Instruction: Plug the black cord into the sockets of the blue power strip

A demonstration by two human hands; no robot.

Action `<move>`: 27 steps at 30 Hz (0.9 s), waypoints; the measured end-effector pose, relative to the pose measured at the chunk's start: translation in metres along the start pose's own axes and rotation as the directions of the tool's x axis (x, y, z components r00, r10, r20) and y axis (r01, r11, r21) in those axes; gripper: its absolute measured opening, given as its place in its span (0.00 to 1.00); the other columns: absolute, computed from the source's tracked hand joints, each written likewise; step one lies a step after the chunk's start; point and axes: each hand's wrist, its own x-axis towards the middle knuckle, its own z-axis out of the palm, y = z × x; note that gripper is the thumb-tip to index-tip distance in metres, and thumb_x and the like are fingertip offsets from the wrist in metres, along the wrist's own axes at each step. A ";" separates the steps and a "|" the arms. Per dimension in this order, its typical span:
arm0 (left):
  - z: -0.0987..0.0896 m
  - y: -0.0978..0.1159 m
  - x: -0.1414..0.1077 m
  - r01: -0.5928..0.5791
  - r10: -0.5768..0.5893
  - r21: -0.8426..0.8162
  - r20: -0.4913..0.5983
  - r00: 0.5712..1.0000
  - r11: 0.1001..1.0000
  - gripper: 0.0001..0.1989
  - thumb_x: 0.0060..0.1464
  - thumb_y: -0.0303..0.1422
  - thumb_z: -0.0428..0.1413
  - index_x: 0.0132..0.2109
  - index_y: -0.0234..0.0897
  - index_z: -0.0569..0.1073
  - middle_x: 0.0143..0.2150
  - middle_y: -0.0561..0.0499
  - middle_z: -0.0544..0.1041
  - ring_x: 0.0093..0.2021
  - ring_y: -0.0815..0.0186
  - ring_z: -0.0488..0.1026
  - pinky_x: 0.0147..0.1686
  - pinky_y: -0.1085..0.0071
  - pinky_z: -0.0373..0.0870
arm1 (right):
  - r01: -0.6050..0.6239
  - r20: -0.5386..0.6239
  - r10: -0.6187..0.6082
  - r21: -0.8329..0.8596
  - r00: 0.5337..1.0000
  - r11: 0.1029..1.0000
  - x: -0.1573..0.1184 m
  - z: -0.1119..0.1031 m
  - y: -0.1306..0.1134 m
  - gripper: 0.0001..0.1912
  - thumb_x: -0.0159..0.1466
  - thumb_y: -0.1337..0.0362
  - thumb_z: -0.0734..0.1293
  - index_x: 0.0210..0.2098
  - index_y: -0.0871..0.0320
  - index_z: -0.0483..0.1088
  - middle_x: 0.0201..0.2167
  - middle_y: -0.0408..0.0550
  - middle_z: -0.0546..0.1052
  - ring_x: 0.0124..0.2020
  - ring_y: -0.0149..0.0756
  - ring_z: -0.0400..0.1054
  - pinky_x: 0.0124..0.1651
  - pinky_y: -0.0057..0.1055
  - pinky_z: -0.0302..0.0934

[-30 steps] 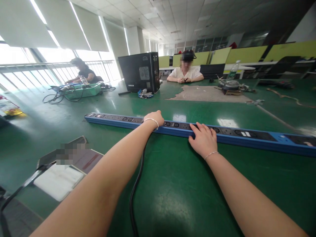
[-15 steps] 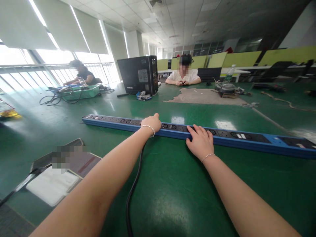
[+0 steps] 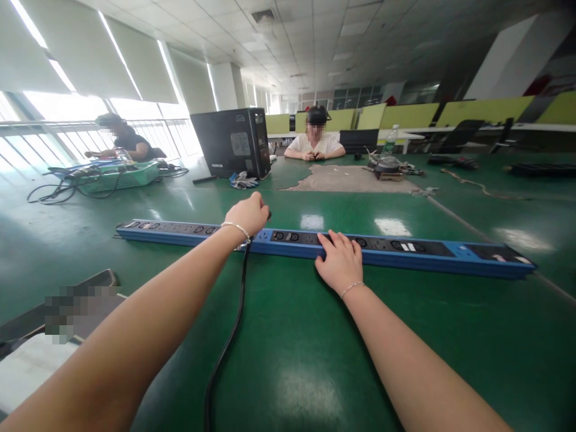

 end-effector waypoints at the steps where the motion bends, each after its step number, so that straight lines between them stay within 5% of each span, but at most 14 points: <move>1: -0.009 0.004 0.001 -0.009 0.007 -0.040 -0.066 0.998 0.999 0.13 0.57 0.40 0.43 0.42 0.41 0.67 0.39 0.45 0.77 0.41 0.58 0.74 0.39 0.65 0.68 | 0.000 -0.002 0.000 0.001 1.000 1.000 0.000 0.000 0.000 0.26 0.57 0.63 0.60 0.55 0.52 0.65 0.59 0.49 0.63 0.59 0.43 0.53 0.60 0.45 0.40; 5: -0.027 0.026 0.002 -0.109 0.100 -0.154 -0.063 0.993 0.982 0.11 0.56 0.39 0.45 0.40 0.40 0.68 0.38 0.47 0.77 0.40 0.62 0.74 0.40 0.68 0.67 | 0.005 -0.015 -0.005 0.000 1.000 1.000 -0.001 0.000 0.000 0.26 0.57 0.64 0.59 0.55 0.53 0.65 0.59 0.50 0.63 0.59 0.44 0.53 0.59 0.46 0.40; 9: -0.006 0.050 -0.003 -0.190 0.210 -0.187 0.089 0.974 0.964 0.11 0.53 0.39 0.48 0.37 0.39 0.70 0.38 0.47 0.78 0.41 0.62 0.74 0.40 0.70 0.67 | 0.014 -0.023 -0.014 0.002 1.000 1.000 -0.001 0.001 0.000 0.27 0.57 0.64 0.59 0.57 0.57 0.62 0.59 0.52 0.64 0.59 0.44 0.53 0.59 0.46 0.40; 15: 0.029 0.074 -0.004 -0.182 0.207 -0.135 0.202 0.957 0.974 0.14 0.53 0.37 0.47 0.41 0.36 0.72 0.43 0.43 0.78 0.45 0.61 0.73 0.41 0.71 0.67 | 0.013 -0.029 -0.013 0.012 1.000 1.000 -0.001 0.003 0.000 0.28 0.56 0.64 0.59 0.57 0.60 0.61 0.59 0.53 0.63 0.59 0.44 0.52 0.60 0.45 0.37; 27: 0.041 0.087 0.007 -0.145 0.159 -0.073 0.248 0.956 0.987 0.17 0.52 0.33 0.47 0.46 0.32 0.72 0.44 0.37 0.77 0.45 0.58 0.74 0.40 0.70 0.69 | 0.000 -0.031 0.001 0.035 1.000 0.999 -0.001 0.003 -0.002 0.28 0.56 0.66 0.59 0.57 0.59 0.62 0.59 0.51 0.63 0.60 0.43 0.51 0.61 0.45 0.37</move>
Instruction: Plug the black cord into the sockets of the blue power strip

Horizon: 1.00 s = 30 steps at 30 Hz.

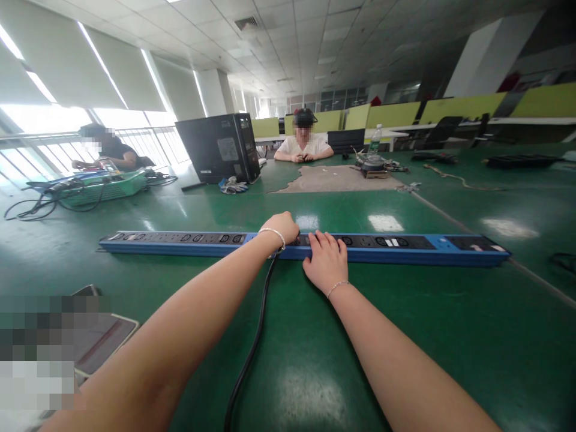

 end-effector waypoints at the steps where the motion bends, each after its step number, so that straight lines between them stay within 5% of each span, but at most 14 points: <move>1: -0.001 0.001 0.000 0.002 -0.002 0.005 0.005 1.000 1.000 0.17 0.51 0.33 0.47 0.46 0.33 0.72 0.44 0.37 0.77 0.45 0.58 0.74 0.40 0.69 0.69 | -0.001 0.003 0.001 -0.002 1.000 1.000 0.000 0.000 0.000 0.28 0.56 0.66 0.59 0.57 0.59 0.62 0.59 0.51 0.63 0.60 0.43 0.51 0.61 0.45 0.36; 21: -0.003 0.025 -0.006 -0.006 0.001 0.089 0.058 0.998 0.996 0.21 0.47 0.37 0.53 0.48 0.33 0.72 0.48 0.36 0.75 0.47 0.57 0.73 0.43 0.68 0.69 | 0.006 0.006 -0.006 -0.013 1.000 1.000 0.000 -0.001 0.001 0.27 0.56 0.66 0.59 0.56 0.59 0.62 0.59 0.52 0.64 0.59 0.44 0.52 0.60 0.45 0.38; 30: 0.008 0.026 -0.014 -0.009 0.010 0.080 -0.015 1.000 0.997 0.18 0.51 0.37 0.49 0.48 0.33 0.69 0.44 0.36 0.76 0.47 0.56 0.73 0.42 0.65 0.69 | 0.007 0.013 -0.007 0.006 1.000 1.000 0.002 -0.003 0.001 0.27 0.56 0.65 0.60 0.56 0.60 0.63 0.58 0.52 0.65 0.59 0.45 0.52 0.61 0.43 0.39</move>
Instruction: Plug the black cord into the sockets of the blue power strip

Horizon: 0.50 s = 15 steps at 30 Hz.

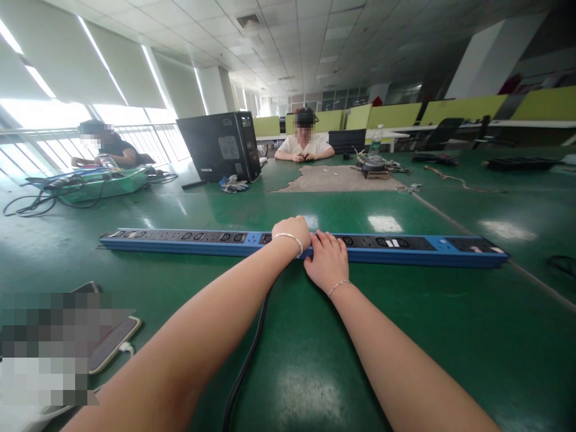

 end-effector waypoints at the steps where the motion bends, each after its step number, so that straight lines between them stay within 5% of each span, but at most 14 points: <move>1: 0.002 0.000 -0.002 -0.001 0.001 -0.002 -0.016 1.000 1.000 0.18 0.52 0.37 0.48 0.48 0.33 0.68 0.44 0.36 0.76 0.47 0.56 0.73 0.42 0.65 0.69 | -0.002 0.000 0.002 0.004 1.000 1.000 0.000 0.000 0.000 0.27 0.56 0.65 0.60 0.55 0.60 0.63 0.58 0.52 0.65 0.60 0.45 0.52 0.61 0.43 0.39; 9: 0.008 -0.008 -0.007 -0.053 0.052 -0.011 -0.062 0.997 0.999 0.16 0.56 0.37 0.43 0.46 0.36 0.68 0.41 0.39 0.77 0.43 0.56 0.74 0.39 0.64 0.69 | 0.091 -0.043 -0.085 0.155 0.995 0.984 0.001 -0.001 -0.002 0.29 0.57 0.66 0.59 0.58 0.66 0.59 0.57 0.54 0.65 0.58 0.41 0.56 0.62 0.39 0.44; 15: 0.014 -0.055 -0.013 -0.337 0.335 0.004 -0.099 0.937 0.942 0.19 0.60 0.40 0.39 0.50 0.45 0.70 0.46 0.48 0.74 0.49 0.61 0.70 0.49 0.65 0.63 | 0.246 -0.102 -0.227 0.260 0.969 0.934 0.002 0.001 -0.006 0.32 0.59 0.64 0.59 0.62 0.66 0.53 0.61 0.54 0.60 0.61 0.38 0.53 0.61 0.37 0.50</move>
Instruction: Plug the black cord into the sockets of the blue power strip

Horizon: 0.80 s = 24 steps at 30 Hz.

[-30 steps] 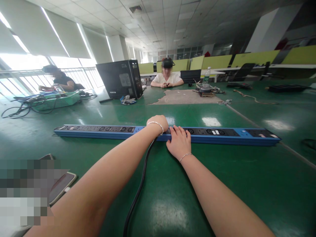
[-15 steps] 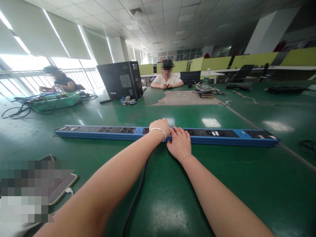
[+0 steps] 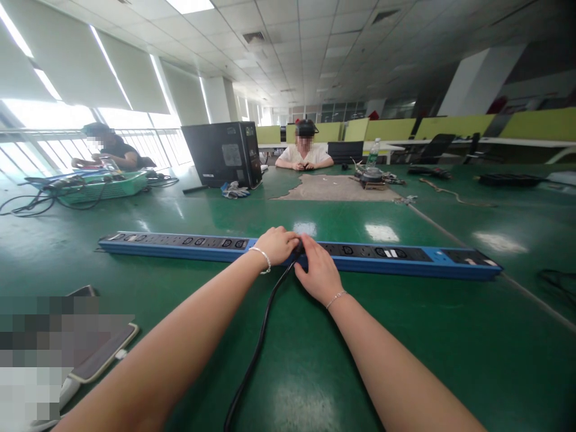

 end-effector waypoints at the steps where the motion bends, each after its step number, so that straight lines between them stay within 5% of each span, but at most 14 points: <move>1: 0.006 -0.008 -0.006 0.015 -0.014 0.013 -0.059 0.998 1.000 0.19 0.60 0.40 0.40 0.52 0.47 0.69 0.49 0.48 0.73 0.51 0.62 0.68 0.51 0.64 0.62 | 0.022 0.003 -0.022 0.002 1.000 1.000 0.000 0.000 0.000 0.31 0.59 0.64 0.59 0.61 0.65 0.54 0.61 0.54 0.60 0.60 0.39 0.54 0.60 0.38 0.51; 8: 0.046 -0.032 -0.027 0.010 0.003 0.053 -0.239 0.971 0.999 0.30 0.54 0.51 0.46 0.58 0.40 0.62 0.57 0.45 0.68 0.57 0.56 0.61 0.57 0.54 0.52 | 0.074 0.000 -0.074 -0.073 0.997 0.995 0.006 -0.006 -0.001 0.21 0.64 0.62 0.58 0.55 0.61 0.64 0.57 0.51 0.66 0.56 0.40 0.61 0.57 0.39 0.56; 24: 0.048 -0.028 -0.027 0.022 -0.015 0.019 -0.309 0.951 1.000 0.30 0.51 0.50 0.52 0.56 0.39 0.64 0.54 0.45 0.70 0.55 0.56 0.63 0.54 0.61 0.55 | -0.029 -0.023 0.023 -0.333 0.999 0.942 0.015 -0.002 -0.020 0.16 0.64 0.66 0.57 0.48 0.61 0.69 0.52 0.53 0.71 0.45 0.37 0.71 0.45 0.31 0.65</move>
